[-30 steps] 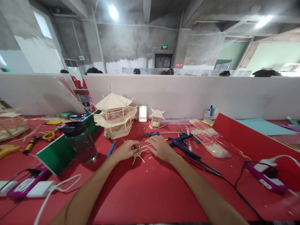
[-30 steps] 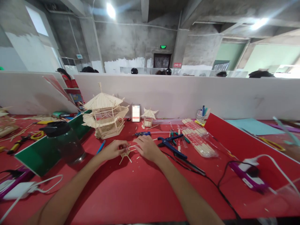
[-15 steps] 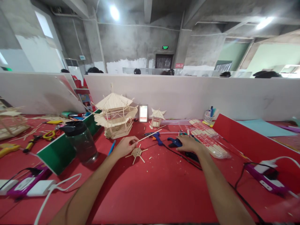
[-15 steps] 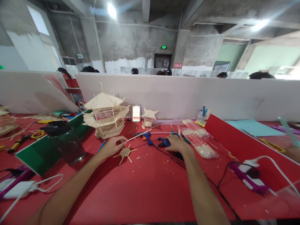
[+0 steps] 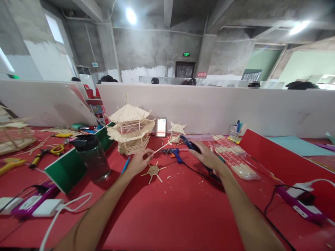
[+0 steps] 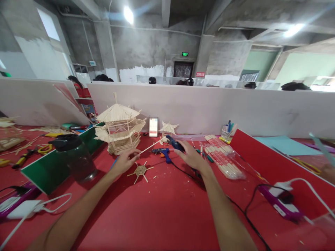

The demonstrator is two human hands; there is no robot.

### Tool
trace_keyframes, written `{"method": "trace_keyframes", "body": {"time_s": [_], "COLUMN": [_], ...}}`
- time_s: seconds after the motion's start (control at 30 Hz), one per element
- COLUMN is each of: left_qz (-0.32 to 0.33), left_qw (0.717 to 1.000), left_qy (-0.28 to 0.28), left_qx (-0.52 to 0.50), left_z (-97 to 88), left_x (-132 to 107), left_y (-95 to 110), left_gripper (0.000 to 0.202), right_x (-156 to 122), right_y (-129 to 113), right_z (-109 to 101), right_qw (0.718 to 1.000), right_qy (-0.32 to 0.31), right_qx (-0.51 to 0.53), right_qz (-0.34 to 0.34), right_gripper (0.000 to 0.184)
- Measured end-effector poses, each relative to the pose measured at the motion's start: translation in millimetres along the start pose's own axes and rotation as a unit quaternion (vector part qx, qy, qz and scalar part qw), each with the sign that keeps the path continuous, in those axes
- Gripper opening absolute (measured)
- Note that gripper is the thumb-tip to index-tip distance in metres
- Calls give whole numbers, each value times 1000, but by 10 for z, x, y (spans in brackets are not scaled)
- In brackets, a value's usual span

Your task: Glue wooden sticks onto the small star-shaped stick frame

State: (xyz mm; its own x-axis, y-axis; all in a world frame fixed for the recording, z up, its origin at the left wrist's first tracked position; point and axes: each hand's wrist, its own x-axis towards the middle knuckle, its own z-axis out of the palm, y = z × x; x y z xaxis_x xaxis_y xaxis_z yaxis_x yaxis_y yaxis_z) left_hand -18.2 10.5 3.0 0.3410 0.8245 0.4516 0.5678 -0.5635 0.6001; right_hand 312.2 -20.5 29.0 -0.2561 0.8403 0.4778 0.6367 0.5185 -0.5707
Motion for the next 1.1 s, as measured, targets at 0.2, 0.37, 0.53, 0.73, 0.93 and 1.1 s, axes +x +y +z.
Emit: {"method": "trace_keyframes", "body": {"time_s": [0.2, 0.37, 0.53, 0.73, 0.93, 1.1], "left_qz": [-3, -4, -5, -17, -19, -11], "left_qw": [999, 998, 997, 996, 993, 990], "left_qy": [46, 63, 77, 92, 116, 141], "left_qx": [-23, -14, -6, -4, -18, -13], "left_z": [-7, -13, 4, -9, -24, -48], "left_x": [18, 43, 31, 28, 24, 18], "left_y": [-75, -122, -88, -30, -2, 20], "left_gripper": [27, 27, 26, 23, 24, 26], "right_x": [17, 26, 34, 40, -8, -22], "right_y": [-430, -417, -311, -211, -276, -362], "right_z": [538, 837, 912, 1040, 989, 867], "right_qw": [948, 923, 905, 899, 891, 922], "right_qy": [3, -16, -26, -44, -64, -97], "right_qx": [303, 361, 384, 388, 409, 341], "right_qz": [96, 131, 178, 201, 189, 158], "right_gripper": [65, 72, 72, 71, 67, 65]}}
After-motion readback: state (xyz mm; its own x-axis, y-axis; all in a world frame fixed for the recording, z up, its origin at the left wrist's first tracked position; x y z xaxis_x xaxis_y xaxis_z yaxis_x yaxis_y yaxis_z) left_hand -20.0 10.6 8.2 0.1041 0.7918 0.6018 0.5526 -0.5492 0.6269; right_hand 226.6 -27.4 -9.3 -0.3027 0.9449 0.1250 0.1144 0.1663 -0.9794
